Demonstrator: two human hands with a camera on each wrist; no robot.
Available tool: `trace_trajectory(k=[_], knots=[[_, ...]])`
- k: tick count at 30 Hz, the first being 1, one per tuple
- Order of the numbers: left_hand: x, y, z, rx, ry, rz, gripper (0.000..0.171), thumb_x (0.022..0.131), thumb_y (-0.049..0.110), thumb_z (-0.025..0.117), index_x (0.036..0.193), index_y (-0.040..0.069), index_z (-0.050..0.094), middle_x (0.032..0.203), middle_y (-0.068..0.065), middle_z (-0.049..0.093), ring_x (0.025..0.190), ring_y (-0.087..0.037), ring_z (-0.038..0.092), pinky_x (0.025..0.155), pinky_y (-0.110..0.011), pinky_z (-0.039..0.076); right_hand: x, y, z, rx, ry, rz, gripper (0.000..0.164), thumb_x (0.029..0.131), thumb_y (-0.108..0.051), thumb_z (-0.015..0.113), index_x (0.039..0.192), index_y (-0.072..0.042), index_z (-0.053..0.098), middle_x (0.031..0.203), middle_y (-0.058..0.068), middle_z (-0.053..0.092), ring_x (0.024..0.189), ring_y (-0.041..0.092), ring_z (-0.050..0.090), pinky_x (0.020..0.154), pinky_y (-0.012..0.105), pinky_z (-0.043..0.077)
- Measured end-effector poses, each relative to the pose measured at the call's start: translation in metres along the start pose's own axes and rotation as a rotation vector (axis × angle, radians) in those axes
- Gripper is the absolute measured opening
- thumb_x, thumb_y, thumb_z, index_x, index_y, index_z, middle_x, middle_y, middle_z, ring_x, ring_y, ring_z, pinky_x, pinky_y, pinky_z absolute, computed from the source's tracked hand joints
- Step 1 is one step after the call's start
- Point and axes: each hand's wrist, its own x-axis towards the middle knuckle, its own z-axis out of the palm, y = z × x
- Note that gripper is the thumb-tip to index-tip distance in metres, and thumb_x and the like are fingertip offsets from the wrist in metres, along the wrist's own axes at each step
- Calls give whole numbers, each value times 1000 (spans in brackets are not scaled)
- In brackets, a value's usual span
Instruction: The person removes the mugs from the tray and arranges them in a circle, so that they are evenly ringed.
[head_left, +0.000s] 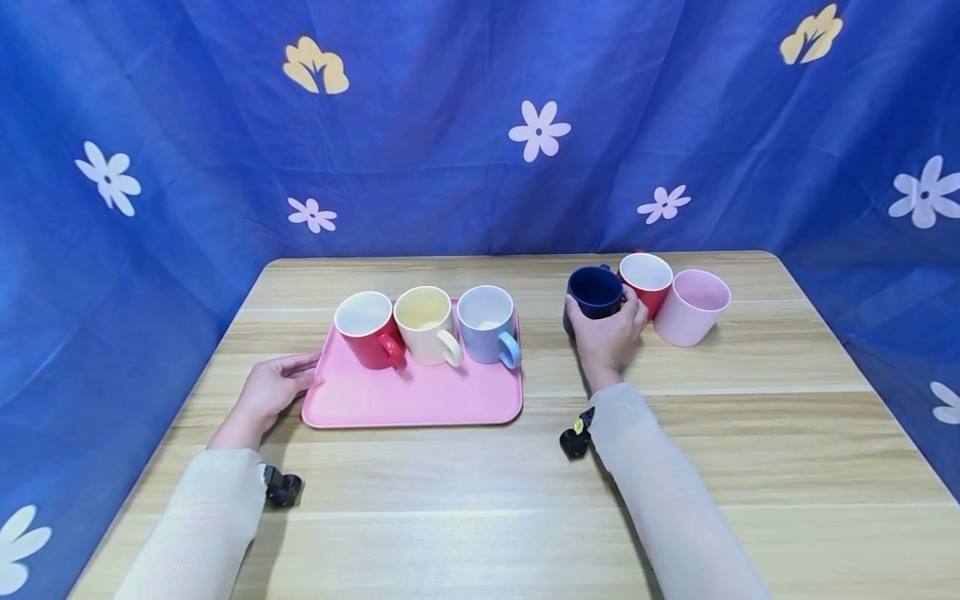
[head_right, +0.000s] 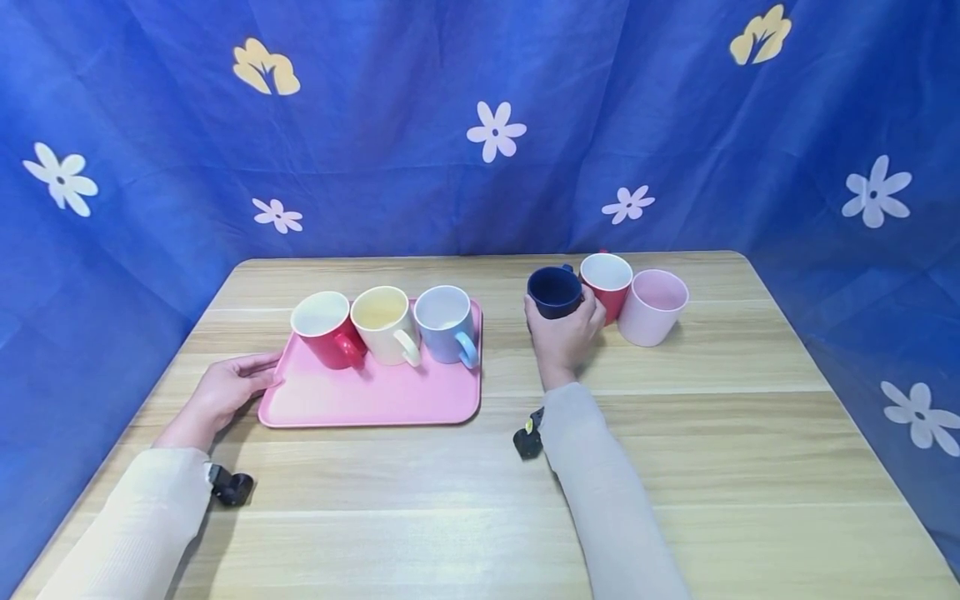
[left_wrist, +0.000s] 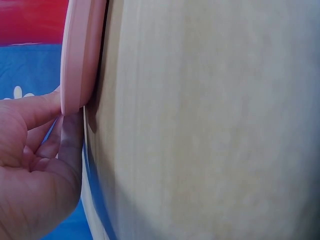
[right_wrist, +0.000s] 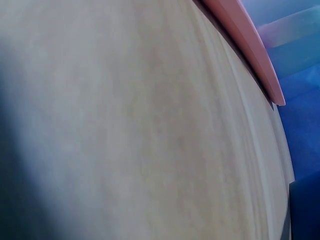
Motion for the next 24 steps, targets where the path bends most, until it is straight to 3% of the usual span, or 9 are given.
trace_trajectory(k=[13, 24], knots=[[-1, 0, -1, -14, -3, 14, 50, 91, 3, 62, 135, -12, 43, 130, -32, 46, 89, 10, 56, 80, -15, 51, 1, -1, 3, -18, 4, 72, 88, 60, -59, 82, 125, -8, 51, 125, 10, 49, 115, 27, 45, 95, 45, 40], [-1, 0, -1, -21, -5, 19, 50, 92, 2, 61, 135, -12, 42, 129, -33, 46, 87, 9, 57, 79, -17, 52, 3, -4, 3, -2, 8, 81, 90, 56, -52, 88, 125, -8, 51, 125, 11, 48, 117, 26, 43, 96, 44, 38]])
